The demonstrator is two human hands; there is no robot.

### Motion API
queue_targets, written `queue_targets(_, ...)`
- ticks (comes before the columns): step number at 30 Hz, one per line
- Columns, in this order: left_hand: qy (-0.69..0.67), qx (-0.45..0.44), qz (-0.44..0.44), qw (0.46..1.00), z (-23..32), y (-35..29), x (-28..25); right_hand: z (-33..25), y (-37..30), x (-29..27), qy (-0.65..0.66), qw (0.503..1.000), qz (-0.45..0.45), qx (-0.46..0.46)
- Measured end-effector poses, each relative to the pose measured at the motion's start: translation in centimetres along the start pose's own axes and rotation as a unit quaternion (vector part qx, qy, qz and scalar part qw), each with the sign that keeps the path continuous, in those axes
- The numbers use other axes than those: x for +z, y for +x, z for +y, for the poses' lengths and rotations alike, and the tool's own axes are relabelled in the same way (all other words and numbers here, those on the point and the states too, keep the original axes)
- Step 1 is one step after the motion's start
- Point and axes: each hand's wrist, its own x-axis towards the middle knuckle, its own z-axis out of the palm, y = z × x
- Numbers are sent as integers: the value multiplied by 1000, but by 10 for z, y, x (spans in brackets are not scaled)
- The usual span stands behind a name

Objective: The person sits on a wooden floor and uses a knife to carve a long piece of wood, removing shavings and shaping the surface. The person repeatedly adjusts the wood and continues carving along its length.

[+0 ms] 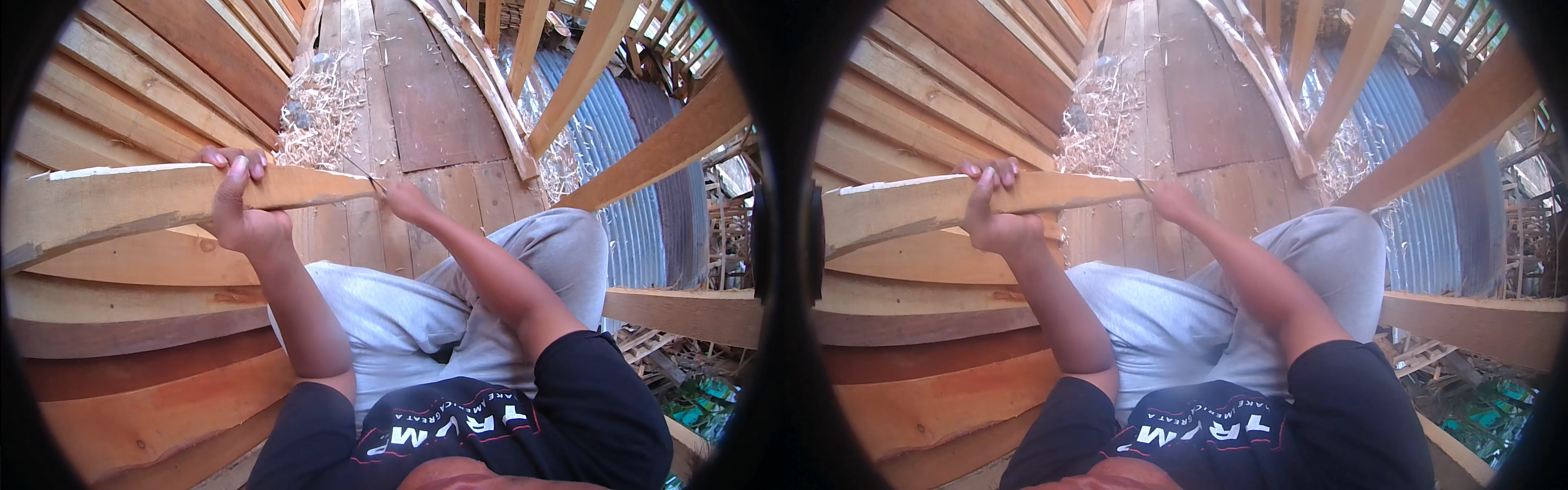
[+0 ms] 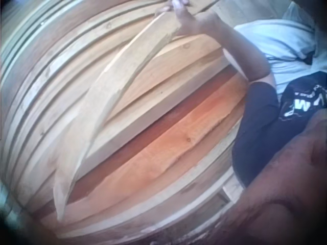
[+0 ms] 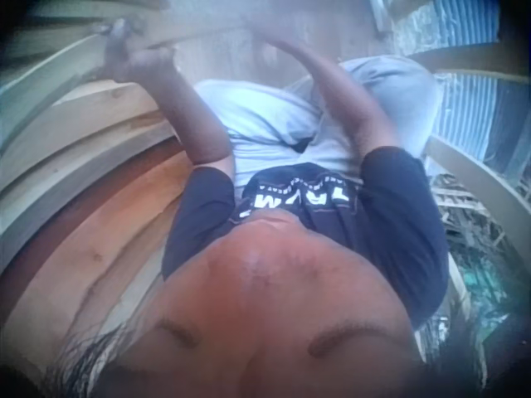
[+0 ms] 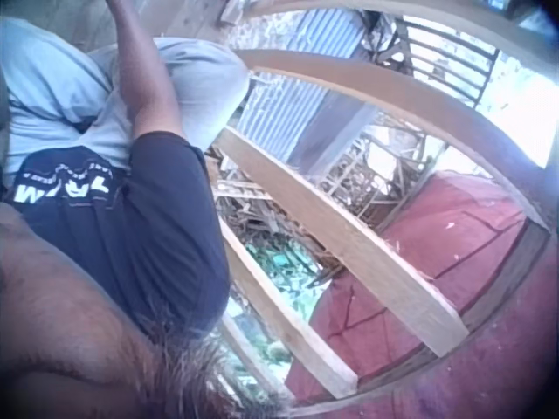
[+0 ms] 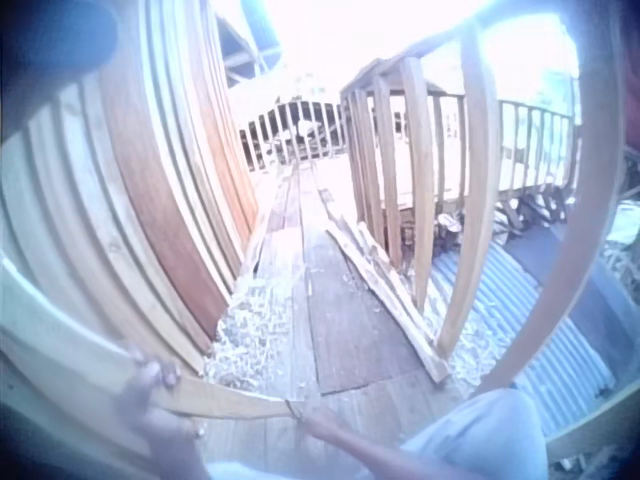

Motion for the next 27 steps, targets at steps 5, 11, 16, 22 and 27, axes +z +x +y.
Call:
queue_targets(5,12,22,-5,1000,4,3,-12,-86,-36,-39,102,994,-25,40)
queue_targets(11,-19,-9,-48,999,-2,2,-8,-29,-13,-17,49,998,-41,19)
queue_targets(16,-4,-3,-20,1000,6,3,-14,-68,-21,-14,116,989,72,-58)
queue_targets(22,22,-7,-45,999,2,-1,0,-15,-15,-5,186,974,-34,124)
queue_targets(27,13,1,-62,998,6,-1,-5,-77,-21,-26,196,976,-2,91)
